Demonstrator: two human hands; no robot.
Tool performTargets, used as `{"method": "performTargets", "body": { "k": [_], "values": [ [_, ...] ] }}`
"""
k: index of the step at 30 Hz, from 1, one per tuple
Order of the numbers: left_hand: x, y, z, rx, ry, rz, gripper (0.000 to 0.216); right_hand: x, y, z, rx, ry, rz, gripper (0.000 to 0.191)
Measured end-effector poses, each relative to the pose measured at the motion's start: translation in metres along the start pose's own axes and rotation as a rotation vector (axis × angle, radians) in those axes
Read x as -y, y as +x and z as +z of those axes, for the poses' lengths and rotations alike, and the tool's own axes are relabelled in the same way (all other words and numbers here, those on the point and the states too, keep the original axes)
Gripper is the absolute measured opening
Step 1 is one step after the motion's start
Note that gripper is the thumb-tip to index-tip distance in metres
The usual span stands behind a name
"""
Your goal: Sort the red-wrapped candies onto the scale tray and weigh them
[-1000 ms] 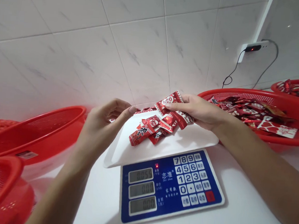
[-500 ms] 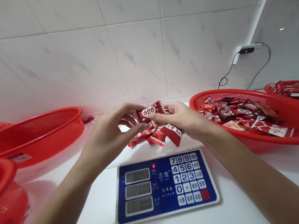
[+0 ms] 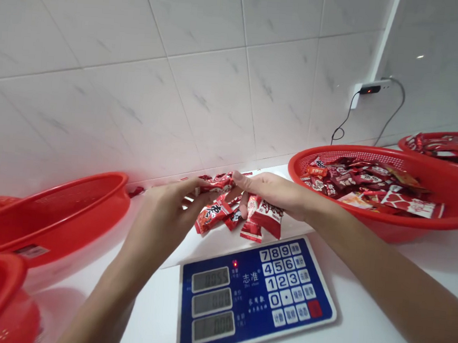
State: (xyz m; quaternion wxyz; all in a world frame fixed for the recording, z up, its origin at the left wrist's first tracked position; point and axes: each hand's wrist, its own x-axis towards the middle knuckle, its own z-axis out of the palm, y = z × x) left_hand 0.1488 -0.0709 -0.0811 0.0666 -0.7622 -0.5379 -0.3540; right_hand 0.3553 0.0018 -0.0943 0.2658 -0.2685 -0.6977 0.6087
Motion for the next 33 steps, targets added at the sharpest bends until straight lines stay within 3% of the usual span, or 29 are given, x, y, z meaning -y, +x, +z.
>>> {"method": "performTargets", "body": {
  "k": [2,4,8,14,20,25,29,33],
  "values": [
    [0.002,0.002,-0.002,0.099,-0.159,-0.147,0.03,-0.001,-0.001,0.001,-0.025,-0.089,-0.042,0.052],
    [0.003,0.004,-0.003,0.169,-0.269,-0.24,0.036,-0.003,0.0,0.003,-0.132,-0.149,-0.132,0.046],
    [0.002,0.003,-0.001,0.245,-0.316,-0.308,0.047,-0.005,0.003,0.009,-0.299,-0.186,-0.271,0.031],
    [0.007,0.004,0.006,0.256,-0.274,-0.24,0.055,-0.012,0.009,0.007,-0.2,-0.153,-0.301,0.034],
    [0.014,0.006,0.006,0.228,-0.325,-0.23,0.052,-0.009,0.009,0.01,-0.168,-0.096,-0.262,0.029],
    [0.018,0.009,0.0,0.12,-0.362,-0.311,0.048,0.007,0.001,0.005,-0.384,-0.109,-0.188,0.003],
    [0.02,0.008,0.005,0.053,-0.145,-0.337,0.045,0.015,-0.007,-0.015,-0.48,0.134,-0.085,0.011],
    [0.023,0.008,0.018,0.146,-0.144,-0.334,0.047,0.016,-0.01,-0.022,-0.47,0.282,-0.023,0.027]
  ]
}}
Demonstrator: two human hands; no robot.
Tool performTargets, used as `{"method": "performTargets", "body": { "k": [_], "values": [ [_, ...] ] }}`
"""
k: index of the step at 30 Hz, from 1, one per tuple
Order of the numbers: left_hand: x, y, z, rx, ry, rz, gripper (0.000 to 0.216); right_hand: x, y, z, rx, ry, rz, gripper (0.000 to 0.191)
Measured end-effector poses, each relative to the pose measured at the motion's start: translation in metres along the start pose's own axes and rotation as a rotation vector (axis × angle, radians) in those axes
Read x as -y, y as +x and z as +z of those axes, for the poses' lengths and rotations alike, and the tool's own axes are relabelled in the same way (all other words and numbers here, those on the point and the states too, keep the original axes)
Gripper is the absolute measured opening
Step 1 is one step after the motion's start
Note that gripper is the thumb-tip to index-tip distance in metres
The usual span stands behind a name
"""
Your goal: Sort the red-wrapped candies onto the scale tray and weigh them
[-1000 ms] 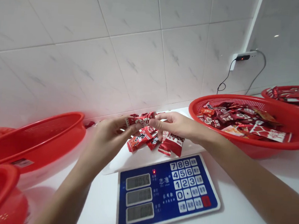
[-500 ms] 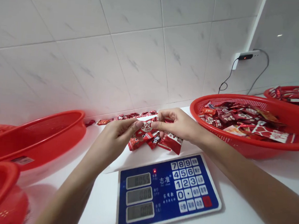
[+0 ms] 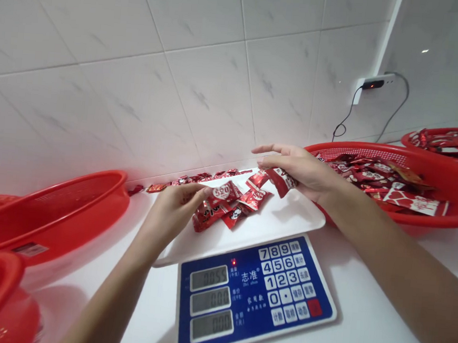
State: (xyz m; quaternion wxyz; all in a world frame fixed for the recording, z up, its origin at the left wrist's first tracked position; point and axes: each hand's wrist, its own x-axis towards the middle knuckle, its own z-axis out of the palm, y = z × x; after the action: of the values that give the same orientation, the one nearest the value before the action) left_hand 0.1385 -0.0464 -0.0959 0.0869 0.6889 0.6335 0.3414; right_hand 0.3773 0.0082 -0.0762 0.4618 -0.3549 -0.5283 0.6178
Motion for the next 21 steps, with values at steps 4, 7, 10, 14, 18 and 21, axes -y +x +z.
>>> {"method": "performTargets", "body": {
  "k": [4,7,10,14,18,21],
  "values": [
    [-0.001,0.001,-0.007,0.021,-0.051,-0.045,0.048,-0.003,-0.003,0.005,0.104,-0.083,-0.023,0.035],
    [-0.007,-0.004,-0.021,-0.108,-0.1,-0.021,0.044,-0.002,-0.006,0.009,0.114,-0.088,-0.061,0.035],
    [-0.014,-0.011,-0.031,-0.222,-0.155,0.021,0.036,0.002,-0.007,0.01,0.067,-0.068,-0.075,0.037],
    [-0.021,-0.016,-0.033,-0.217,-0.189,0.071,0.029,0.004,-0.009,0.009,0.031,-0.045,-0.046,0.039],
    [-0.023,-0.015,-0.03,-0.167,-0.158,0.071,0.027,0.0,-0.009,0.01,0.055,-0.055,-0.041,0.039],
    [-0.022,-0.014,-0.028,-0.15,-0.171,0.081,0.028,-0.002,-0.008,0.011,0.058,-0.063,-0.035,0.04]
  ]
}}
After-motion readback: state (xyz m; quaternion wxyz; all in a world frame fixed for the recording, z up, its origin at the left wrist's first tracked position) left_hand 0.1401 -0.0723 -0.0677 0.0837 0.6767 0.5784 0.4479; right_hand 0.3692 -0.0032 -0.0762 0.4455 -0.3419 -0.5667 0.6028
